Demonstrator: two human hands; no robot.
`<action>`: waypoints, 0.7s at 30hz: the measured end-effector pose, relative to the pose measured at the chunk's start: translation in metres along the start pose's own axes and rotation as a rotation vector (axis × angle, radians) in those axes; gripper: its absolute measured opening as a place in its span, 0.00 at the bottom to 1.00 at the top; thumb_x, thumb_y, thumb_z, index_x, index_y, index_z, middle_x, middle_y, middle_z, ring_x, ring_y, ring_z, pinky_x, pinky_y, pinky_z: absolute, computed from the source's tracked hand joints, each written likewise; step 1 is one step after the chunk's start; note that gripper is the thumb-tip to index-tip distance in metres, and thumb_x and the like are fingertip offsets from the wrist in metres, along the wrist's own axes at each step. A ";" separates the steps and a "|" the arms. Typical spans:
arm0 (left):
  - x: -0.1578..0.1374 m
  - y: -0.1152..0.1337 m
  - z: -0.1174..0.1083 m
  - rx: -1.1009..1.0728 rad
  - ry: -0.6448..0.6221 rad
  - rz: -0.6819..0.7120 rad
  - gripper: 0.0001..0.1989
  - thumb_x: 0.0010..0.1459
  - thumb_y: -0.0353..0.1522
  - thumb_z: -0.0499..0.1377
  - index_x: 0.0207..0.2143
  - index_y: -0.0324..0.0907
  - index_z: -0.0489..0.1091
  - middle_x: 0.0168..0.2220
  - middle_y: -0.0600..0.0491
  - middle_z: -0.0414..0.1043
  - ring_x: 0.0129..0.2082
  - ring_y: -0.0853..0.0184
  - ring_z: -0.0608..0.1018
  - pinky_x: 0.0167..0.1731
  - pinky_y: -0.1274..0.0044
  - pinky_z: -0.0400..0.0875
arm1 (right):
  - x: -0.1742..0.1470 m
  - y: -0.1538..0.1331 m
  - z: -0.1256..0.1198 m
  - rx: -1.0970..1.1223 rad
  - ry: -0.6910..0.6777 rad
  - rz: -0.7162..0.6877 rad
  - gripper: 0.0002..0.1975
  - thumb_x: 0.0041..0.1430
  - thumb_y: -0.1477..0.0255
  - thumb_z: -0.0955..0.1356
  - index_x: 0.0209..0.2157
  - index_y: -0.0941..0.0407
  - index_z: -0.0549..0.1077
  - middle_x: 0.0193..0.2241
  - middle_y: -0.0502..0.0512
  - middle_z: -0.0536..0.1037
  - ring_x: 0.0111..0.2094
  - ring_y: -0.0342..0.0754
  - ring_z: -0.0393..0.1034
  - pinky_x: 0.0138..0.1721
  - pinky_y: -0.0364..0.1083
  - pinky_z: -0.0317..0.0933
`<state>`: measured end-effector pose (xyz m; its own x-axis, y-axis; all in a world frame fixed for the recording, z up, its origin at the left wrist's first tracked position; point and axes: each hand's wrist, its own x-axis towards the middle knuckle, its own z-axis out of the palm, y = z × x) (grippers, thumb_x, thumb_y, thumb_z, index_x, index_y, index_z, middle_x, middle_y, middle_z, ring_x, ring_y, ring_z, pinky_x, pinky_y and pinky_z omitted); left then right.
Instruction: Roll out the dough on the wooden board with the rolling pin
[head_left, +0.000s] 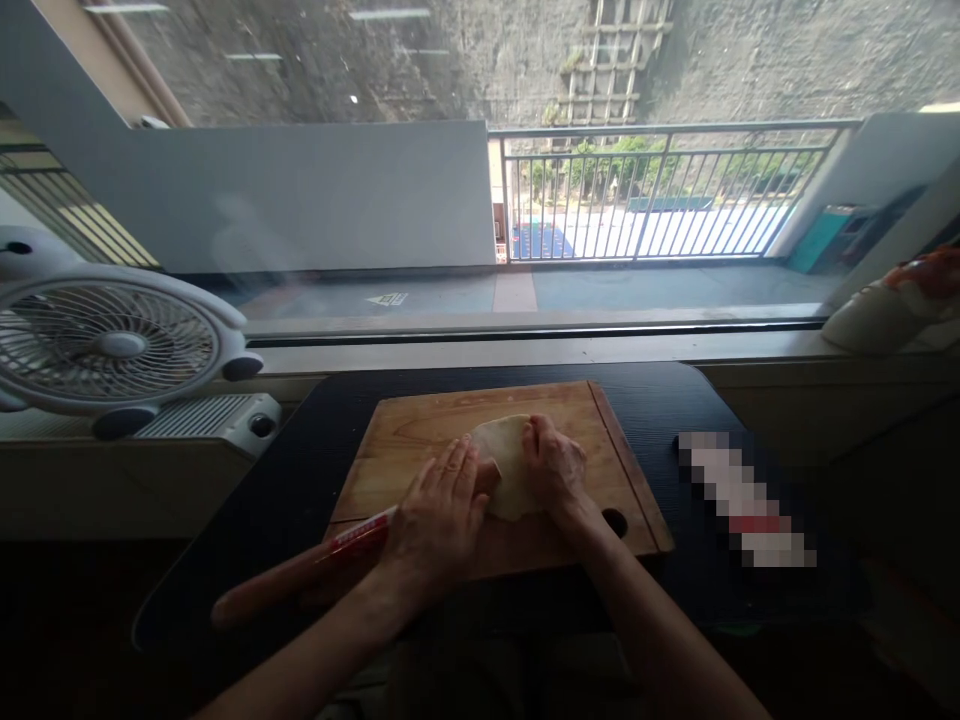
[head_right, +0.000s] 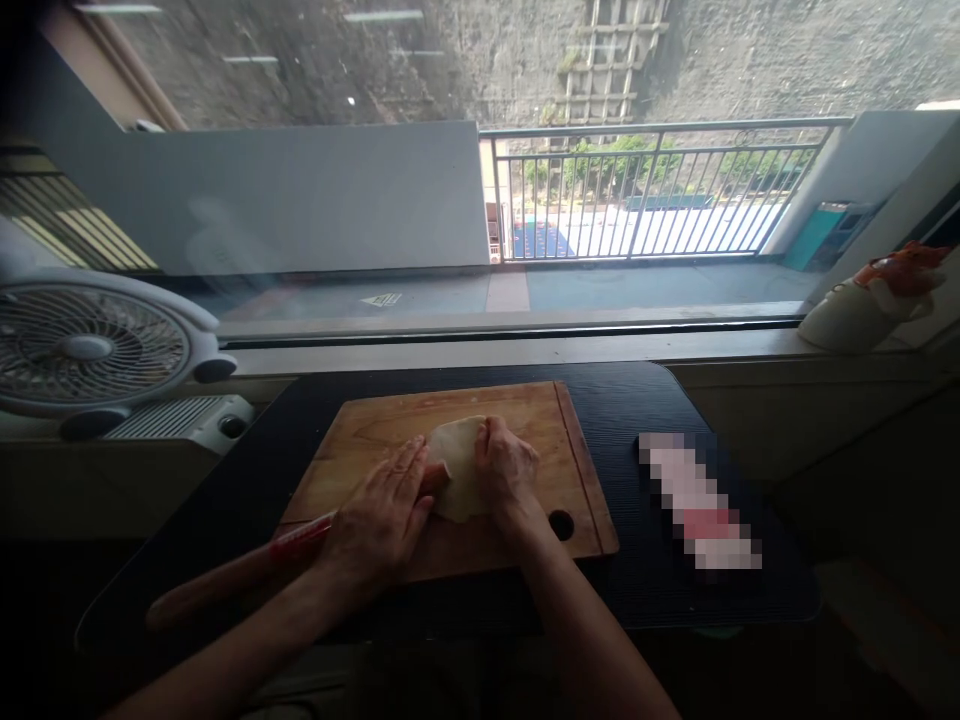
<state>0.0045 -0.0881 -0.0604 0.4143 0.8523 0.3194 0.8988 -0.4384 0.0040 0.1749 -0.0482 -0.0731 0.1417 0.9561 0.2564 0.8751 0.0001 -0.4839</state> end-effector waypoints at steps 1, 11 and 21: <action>0.004 -0.003 0.001 -0.002 0.001 -0.016 0.26 0.62 0.39 0.43 0.59 0.34 0.53 0.61 0.42 0.52 0.62 0.58 0.54 0.58 0.63 0.51 | 0.000 0.000 0.000 -0.007 -0.007 0.004 0.16 0.65 0.66 0.53 0.45 0.53 0.66 0.31 0.52 0.77 0.31 0.45 0.70 0.31 0.42 0.51; 0.025 -0.009 0.000 -0.022 -0.067 -0.140 0.25 0.63 0.39 0.39 0.55 0.36 0.60 0.57 0.44 0.61 0.57 0.61 0.63 0.56 0.65 0.57 | -0.002 0.001 -0.002 0.005 0.013 -0.012 0.16 0.65 0.65 0.53 0.43 0.53 0.67 0.30 0.50 0.77 0.30 0.45 0.70 0.30 0.42 0.51; 0.071 -0.040 0.008 -0.007 -0.147 -0.355 0.26 0.62 0.42 0.38 0.55 0.37 0.60 0.59 0.42 0.58 0.60 0.57 0.59 0.55 0.59 0.53 | -0.002 -0.001 -0.004 -0.025 -0.015 0.000 0.16 0.65 0.65 0.53 0.44 0.52 0.67 0.30 0.51 0.77 0.29 0.45 0.70 0.30 0.42 0.51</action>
<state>-0.0007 -0.0079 -0.0455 0.0936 0.9831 0.1573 0.9893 -0.1096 0.0965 0.1758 -0.0512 -0.0700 0.1354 0.9603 0.2440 0.8865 -0.0074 -0.4627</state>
